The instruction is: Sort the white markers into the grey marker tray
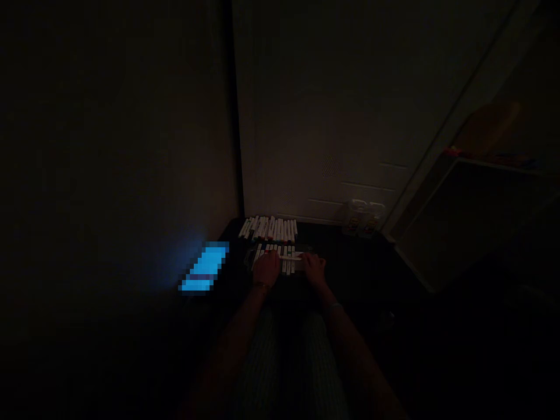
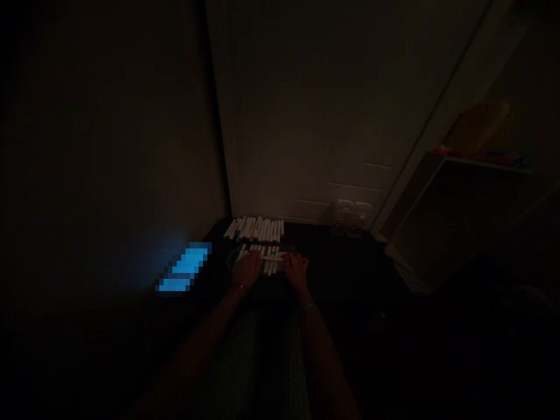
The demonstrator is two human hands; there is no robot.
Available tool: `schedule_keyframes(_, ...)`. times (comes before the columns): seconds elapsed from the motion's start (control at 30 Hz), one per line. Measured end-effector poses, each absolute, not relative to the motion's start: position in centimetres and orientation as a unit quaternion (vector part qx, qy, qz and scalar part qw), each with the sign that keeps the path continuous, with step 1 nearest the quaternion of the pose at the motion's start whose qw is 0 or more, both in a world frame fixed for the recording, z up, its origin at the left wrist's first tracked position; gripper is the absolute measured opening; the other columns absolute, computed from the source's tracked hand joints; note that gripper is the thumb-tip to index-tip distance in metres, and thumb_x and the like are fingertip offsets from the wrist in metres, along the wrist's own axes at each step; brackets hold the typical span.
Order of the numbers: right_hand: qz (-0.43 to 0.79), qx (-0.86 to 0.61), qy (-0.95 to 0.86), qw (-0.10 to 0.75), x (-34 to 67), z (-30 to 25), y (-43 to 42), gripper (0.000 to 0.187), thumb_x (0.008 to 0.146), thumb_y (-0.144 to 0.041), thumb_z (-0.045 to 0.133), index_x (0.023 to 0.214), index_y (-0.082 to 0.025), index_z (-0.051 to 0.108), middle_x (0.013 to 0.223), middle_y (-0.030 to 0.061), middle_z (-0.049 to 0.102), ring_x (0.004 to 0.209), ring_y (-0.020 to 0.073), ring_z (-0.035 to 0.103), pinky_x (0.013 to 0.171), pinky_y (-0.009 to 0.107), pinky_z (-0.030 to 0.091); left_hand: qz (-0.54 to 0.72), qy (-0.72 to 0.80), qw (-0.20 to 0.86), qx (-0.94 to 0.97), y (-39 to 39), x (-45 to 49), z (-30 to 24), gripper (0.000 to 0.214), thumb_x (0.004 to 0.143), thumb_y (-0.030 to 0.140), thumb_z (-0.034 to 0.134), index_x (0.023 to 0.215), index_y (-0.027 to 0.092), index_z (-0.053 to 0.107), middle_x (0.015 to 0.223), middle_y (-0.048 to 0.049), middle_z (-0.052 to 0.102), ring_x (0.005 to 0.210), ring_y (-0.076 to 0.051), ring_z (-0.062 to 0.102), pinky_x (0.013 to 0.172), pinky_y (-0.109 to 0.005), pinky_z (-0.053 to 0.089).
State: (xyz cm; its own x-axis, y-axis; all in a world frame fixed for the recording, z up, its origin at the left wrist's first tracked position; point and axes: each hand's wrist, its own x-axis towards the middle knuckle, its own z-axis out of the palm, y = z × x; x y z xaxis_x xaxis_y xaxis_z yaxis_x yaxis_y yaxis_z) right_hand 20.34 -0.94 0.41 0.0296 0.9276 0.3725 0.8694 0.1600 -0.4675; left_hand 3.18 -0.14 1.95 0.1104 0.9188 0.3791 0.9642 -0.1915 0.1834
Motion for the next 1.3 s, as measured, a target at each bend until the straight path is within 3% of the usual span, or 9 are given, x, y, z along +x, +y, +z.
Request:
schedule_keyframes(0.57, 0.11, -0.646, -0.659, 0.369, 20.2, 1.1, -0.9, 0.032, 0.087, -0.04, 0.031, 0.096, -0.03, 0.059, 0.097, -0.0016, 0.06, 0.094, 0.0154, 0.046, 0.085, 0.03, 0.025, -0.247, -0.634, 0.006, -0.733, -0.3, 3.0, 2.4, 0.035, 0.09, 0.036, 0.02, 0.1, 0.017, 0.048, 0.093, -0.0082, 0.06, 0.084, -0.016, 0.055, 0.072, -0.026, 0.037)
schedule_keyframes(0.9, 0.064, -0.636, -0.683, 0.353, 20.2, 0.3, -0.8, 0.032, 0.086, -0.042, 0.034, 0.099, -0.029, 0.06, 0.1, -0.0002, 0.06, 0.099, 0.0159, 0.043, 0.088, 0.032, 0.021, -0.267, -0.628, 0.004, -0.731, 0.3, 2.5, 1.7, 0.038, 0.09, 0.036, 0.017, 0.099, 0.017, 0.048, 0.093, -0.0085, 0.06, 0.081, -0.016, 0.056, 0.069, -0.026, 0.036)
schedule_keyframes(1.13, 0.09, -0.629, -0.681, 0.364, 20.0, 0.3, -0.8, 0.037, 0.083, -0.05, 0.035, 0.087, -0.031, 0.067, 0.085, 0.0001, 0.062, 0.096, 0.0169, 0.043, 0.094, 0.037, 0.017, -0.284, -0.665, -0.055, -0.688, 0.4, 2.2, 1.8, 0.035, 0.09, 0.037, 0.019, 0.103, 0.021, 0.048, 0.096, -0.0055, 0.061, 0.08, -0.015, 0.056, 0.062, -0.024, 0.035)
schedule_keyframes(1.3, 0.166, -0.62, -0.651, 0.407, 20.8, 1.0, -0.6, 0.051, 0.085, -0.052, 0.024, 0.094, -0.025, 0.067, 0.082, 0.0038, 0.062, 0.087, 0.0162, 0.05, 0.085, 0.03, 0.031, -0.264, -0.657, -0.029, -0.706, 0.5, 2.2, 1.4, 0.037, 0.09, 0.037, 0.018, 0.102, 0.02, 0.048, 0.094, -0.006, 0.061, 0.081, -0.016, 0.057, 0.064, -0.025, 0.035)
